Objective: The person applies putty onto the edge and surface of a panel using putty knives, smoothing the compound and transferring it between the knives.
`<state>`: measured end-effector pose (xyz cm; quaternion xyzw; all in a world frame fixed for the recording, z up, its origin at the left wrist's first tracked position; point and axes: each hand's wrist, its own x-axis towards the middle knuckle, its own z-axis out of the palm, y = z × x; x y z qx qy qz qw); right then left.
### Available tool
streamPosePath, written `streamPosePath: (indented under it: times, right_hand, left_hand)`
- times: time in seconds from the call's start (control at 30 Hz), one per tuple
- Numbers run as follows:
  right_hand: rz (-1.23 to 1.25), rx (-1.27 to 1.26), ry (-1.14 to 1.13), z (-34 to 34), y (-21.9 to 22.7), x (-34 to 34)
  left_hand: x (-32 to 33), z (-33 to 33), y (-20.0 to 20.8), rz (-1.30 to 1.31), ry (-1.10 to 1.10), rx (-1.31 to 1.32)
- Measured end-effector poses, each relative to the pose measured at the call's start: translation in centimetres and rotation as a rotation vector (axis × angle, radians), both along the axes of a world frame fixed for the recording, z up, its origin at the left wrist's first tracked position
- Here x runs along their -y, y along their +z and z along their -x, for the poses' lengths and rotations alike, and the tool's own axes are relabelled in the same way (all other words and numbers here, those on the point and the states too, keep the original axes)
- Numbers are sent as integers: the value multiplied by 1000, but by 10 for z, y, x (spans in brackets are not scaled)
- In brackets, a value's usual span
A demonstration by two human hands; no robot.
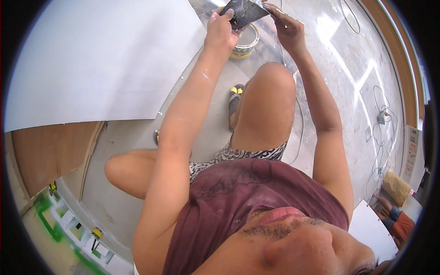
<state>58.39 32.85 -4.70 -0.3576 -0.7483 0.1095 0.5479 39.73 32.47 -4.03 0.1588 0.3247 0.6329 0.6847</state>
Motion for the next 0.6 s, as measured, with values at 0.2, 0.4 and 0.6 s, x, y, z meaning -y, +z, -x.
streamPosePath:
  times: [0.2, 0.4, 0.6]
  right_hand:
    - [-97, 102, -52, 6, 15, 6]
    - [398, -595, 128, 15, 35, 13]
    - [533, -1033, 614, 51, 54, 46]
  left_hand:
    - [23, 13, 18, -154, -4, 32]
    - [50, 25, 38, -186, 168, 146]
    - [73, 35, 45, -197, 206, 169]
